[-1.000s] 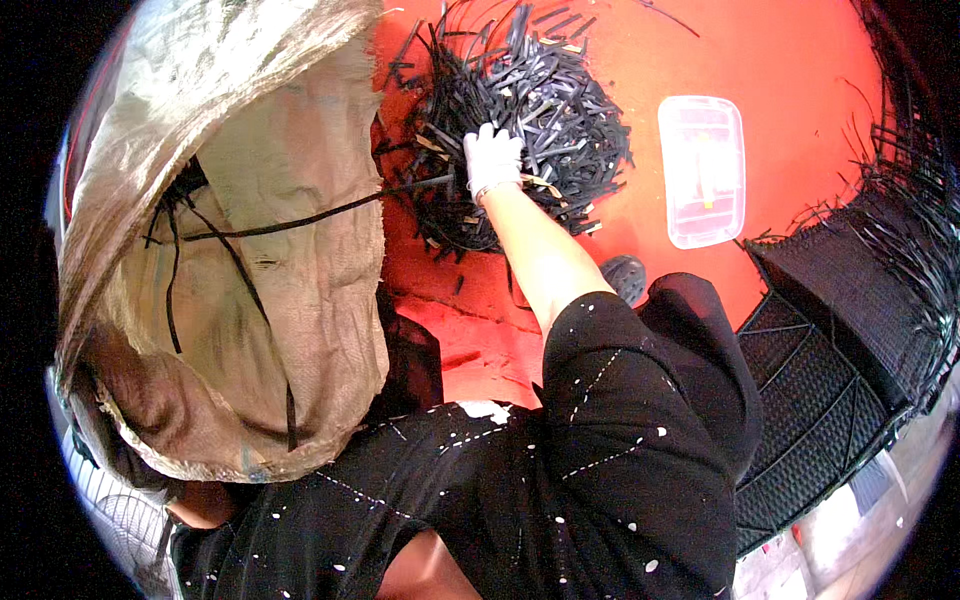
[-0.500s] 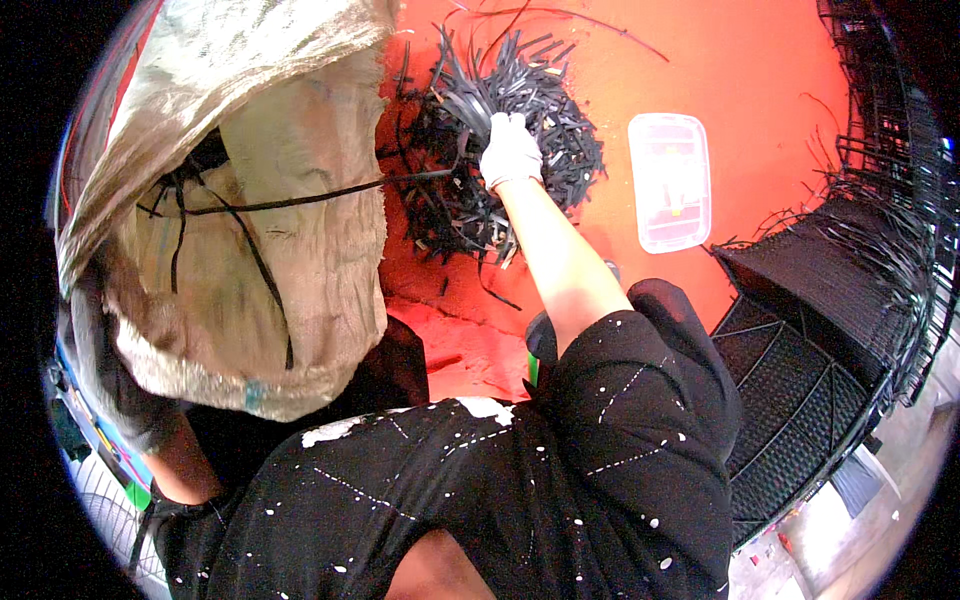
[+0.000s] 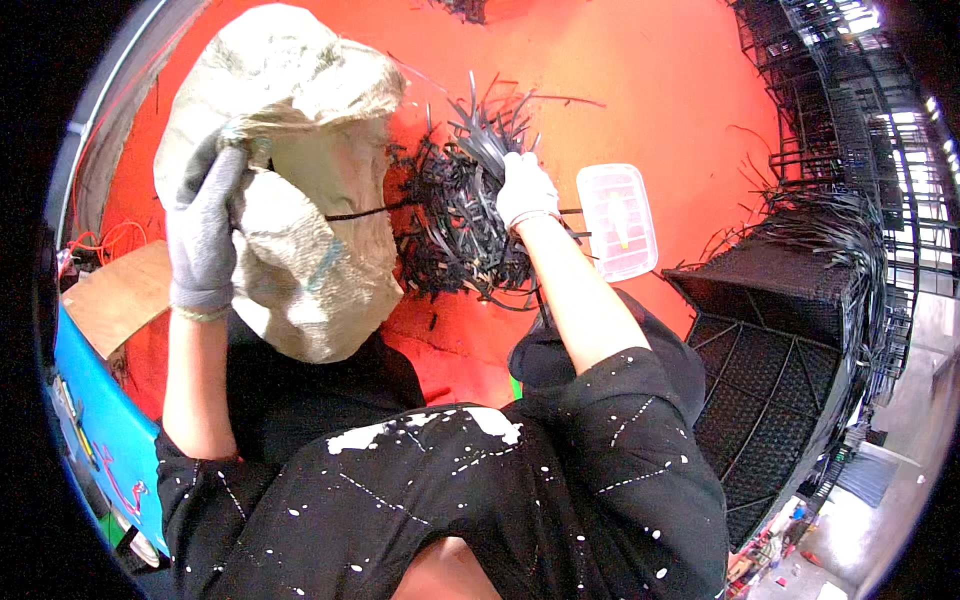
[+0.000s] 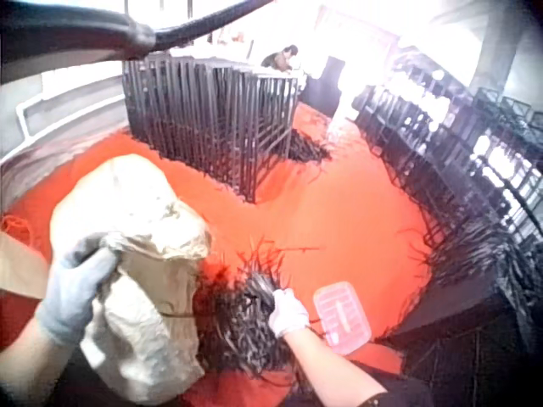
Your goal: The person sweeps small black debris from a red floor into a clear plastic container using a green dustpan. They then transfer the debris from the container into a large beige sack. The person also moves a stack of black mats to access more debris.
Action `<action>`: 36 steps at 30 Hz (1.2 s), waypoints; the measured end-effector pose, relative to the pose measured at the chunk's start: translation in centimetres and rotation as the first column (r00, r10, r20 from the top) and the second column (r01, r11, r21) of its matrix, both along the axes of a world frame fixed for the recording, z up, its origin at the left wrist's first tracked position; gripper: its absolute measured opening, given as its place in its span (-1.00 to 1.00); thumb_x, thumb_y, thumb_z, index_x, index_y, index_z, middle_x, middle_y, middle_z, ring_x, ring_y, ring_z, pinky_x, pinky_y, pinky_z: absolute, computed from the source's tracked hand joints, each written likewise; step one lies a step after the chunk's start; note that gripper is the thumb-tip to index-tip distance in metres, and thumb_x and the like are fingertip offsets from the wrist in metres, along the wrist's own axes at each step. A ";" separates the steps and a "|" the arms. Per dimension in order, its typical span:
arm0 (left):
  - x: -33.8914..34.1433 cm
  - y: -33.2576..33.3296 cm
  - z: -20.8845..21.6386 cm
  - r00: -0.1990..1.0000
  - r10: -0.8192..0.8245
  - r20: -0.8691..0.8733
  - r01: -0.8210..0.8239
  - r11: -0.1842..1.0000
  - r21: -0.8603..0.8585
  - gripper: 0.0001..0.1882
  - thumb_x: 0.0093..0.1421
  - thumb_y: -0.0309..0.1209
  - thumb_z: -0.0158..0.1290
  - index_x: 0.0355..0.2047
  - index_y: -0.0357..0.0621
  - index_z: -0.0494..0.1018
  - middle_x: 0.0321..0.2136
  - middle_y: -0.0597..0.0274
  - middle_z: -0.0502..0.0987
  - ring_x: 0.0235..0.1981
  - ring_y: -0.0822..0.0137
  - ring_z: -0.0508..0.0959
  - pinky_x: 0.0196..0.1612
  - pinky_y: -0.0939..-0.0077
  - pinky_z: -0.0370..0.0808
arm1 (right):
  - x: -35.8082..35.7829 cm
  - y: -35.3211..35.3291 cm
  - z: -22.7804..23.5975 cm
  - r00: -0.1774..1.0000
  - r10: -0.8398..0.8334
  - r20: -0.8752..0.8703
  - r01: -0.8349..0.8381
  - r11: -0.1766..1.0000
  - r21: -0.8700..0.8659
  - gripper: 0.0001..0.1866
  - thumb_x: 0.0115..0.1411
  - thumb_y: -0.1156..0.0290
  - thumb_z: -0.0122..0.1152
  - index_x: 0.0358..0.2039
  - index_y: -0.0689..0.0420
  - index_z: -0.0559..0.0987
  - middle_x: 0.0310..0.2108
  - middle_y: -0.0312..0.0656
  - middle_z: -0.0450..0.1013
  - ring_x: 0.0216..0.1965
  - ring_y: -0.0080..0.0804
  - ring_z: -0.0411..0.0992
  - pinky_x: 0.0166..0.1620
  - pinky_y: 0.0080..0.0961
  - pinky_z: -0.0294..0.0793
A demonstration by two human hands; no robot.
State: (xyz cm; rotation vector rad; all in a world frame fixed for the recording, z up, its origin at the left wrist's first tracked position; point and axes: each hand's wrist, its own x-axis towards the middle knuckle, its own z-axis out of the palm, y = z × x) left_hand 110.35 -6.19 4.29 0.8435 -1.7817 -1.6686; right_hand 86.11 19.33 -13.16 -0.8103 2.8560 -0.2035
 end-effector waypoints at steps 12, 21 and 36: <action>-0.2 1.1 0.8 0.972 0.021 -0.232 0.016 0.987 0.157 -0.70 0.26 -0.40 0.07 -0.04 -0.28 0.48 -0.40 0.35 0.54 -0.50 0.66 0.43 -0.47 0.81 0.36 | 0.4 1.7 10.1 0.924 0.355 0.145 -0.383 0.867 0.317 -0.74 0.12 0.48 0.00 -0.14 0.12 0.45 -0.10 0.07 0.38 -0.08 0.06 0.44 -0.07 -0.15 0.46; 0.4 1.7 1.1 0.975 -0.005 -0.222 0.054 0.975 0.216 -0.72 0.24 -0.48 0.08 -0.05 -0.29 0.48 -0.38 0.35 0.54 -0.47 0.65 0.43 -0.43 0.82 0.37 | 5.7 -5.6 14.7 0.822 0.508 0.257 -0.548 0.828 0.118 -0.69 0.04 0.46 0.07 -0.14 0.10 0.47 -0.12 0.06 0.41 -0.04 0.03 0.42 -0.04 -0.17 0.44; 3.8 -1.3 1.9 0.915 0.061 -0.398 0.059 0.957 0.284 -0.70 0.29 -0.46 -0.05 0.00 -0.30 0.42 -0.16 0.25 0.52 -0.15 0.49 0.49 -0.03 0.61 0.40 | 14.3 -34.5 16.8 0.478 0.595 -0.646 -0.878 0.305 -0.368 -0.65 0.15 0.14 0.03 -0.16 0.09 0.51 -0.10 -0.04 0.46 -0.07 -0.13 0.42 0.04 -0.23 0.37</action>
